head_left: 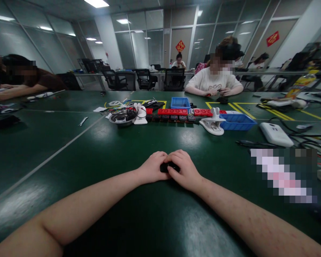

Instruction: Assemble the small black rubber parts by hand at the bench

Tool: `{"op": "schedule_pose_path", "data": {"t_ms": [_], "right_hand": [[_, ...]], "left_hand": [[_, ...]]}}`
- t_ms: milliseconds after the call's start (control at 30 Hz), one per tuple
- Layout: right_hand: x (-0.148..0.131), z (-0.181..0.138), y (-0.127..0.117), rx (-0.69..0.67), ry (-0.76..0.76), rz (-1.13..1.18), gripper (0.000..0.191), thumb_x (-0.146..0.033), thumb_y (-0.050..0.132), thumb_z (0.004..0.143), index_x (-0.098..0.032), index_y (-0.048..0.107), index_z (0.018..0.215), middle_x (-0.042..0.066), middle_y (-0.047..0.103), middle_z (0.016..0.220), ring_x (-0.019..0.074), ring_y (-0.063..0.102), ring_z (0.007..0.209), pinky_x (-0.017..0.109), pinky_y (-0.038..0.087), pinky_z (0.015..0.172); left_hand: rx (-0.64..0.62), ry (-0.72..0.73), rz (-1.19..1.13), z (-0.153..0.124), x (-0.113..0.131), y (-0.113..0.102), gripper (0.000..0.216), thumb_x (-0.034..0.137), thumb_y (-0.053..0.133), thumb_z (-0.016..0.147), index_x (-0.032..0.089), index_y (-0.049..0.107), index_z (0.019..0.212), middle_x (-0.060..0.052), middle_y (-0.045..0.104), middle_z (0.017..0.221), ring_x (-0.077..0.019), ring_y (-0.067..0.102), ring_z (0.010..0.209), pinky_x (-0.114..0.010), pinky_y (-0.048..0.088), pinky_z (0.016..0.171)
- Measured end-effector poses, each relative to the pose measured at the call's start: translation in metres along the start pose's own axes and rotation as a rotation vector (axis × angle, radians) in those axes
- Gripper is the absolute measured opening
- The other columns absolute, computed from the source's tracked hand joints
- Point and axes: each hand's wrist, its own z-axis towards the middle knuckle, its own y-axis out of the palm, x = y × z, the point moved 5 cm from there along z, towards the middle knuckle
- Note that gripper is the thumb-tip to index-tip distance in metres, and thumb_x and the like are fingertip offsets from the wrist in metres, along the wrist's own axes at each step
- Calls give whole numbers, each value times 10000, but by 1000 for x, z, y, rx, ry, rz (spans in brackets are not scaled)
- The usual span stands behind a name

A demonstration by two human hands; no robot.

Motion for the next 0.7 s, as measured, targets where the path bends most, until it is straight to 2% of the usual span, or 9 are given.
{"op": "schedule_pose_path", "data": {"t_ms": [200, 333, 400, 533, 700], "right_hand": [[-4, -1, -2, -14, -118, 104, 241, -100, 392, 681, -198, 592, 775, 25, 648, 848, 217, 504, 875, 421, 359, 840], [-5, -1, -3, 24, -137, 130, 218, -167, 418, 755, -193, 586, 892, 46, 625, 935, 213, 507, 906, 416, 362, 858], [-3, 0, -3, 56, -91, 108, 205, -257, 453, 788, -174, 560, 943, 72, 596, 947, 221, 505, 904, 411, 375, 839], [6, 0, 1, 70, 60, 6, 297, -428, 494, 788, -157, 523, 906, 85, 556, 874, 239, 492, 833, 405, 394, 754], [15, 1, 5, 61, 152, -49, 324, -486, 512, 764, -169, 483, 827, 66, 525, 809, 227, 482, 763, 375, 386, 684]], "left_hand": [[-36, 16, -39, 1, -2, 0, 235, 275, 685, 653, 178, 558, 825, -28, 531, 960, -208, 495, 919, -351, 417, 844], [-23, 1, -42, 1, -4, 2, 396, 330, 708, 626, 179, 530, 946, -47, 525, 994, -229, 494, 934, -378, 415, 850], [-10, -7, -21, 1, -4, 2, 490, 379, 716, 606, 174, 503, 997, -60, 525, 1003, -242, 495, 932, -390, 417, 848], [44, -40, 88, 0, 1, -1, 532, 472, 702, 585, 164, 493, 965, -58, 534, 936, -253, 502, 907, -418, 402, 867], [115, -52, 198, -3, 7, -4, 535, 542, 667, 578, 177, 496, 930, -52, 534, 947, -253, 492, 950, -477, 279, 990]]}}
